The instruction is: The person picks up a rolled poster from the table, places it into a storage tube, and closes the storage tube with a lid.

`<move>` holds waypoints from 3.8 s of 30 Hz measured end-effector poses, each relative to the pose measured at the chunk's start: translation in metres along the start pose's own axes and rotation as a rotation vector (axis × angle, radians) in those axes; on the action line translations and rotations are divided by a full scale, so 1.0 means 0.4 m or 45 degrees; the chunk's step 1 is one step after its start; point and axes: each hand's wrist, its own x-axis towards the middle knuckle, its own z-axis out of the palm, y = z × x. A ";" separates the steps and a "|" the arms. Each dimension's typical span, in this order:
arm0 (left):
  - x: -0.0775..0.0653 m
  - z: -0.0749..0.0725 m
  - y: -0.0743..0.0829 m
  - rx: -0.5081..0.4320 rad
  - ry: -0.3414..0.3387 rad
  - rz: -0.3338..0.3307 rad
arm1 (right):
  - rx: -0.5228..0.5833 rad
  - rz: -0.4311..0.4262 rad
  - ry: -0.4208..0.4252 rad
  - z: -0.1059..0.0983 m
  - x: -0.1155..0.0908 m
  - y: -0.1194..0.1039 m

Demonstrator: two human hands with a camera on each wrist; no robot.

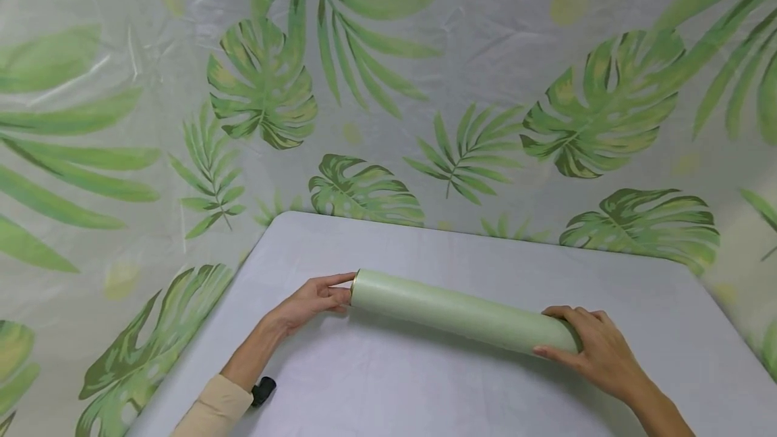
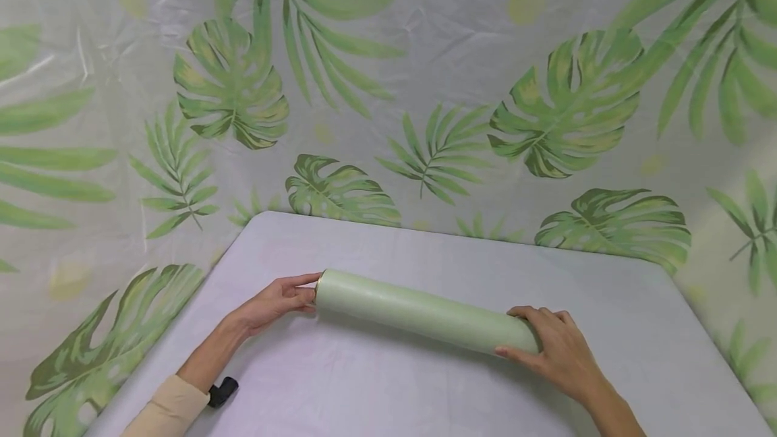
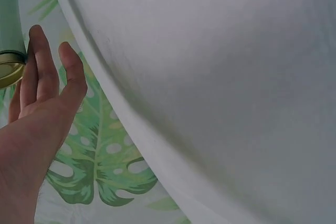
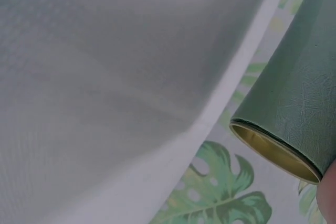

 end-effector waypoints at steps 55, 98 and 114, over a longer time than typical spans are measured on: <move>0.014 0.058 0.014 -0.089 -0.019 -0.079 | 0.006 -0.138 -0.053 -0.020 0.012 0.007; -0.024 0.014 0.030 0.026 0.104 -0.083 | 0.533 0.591 -0.567 -0.053 -0.016 0.064; -0.001 -0.023 0.016 0.249 0.216 -0.042 | 0.655 0.554 -0.606 -0.037 0.035 0.063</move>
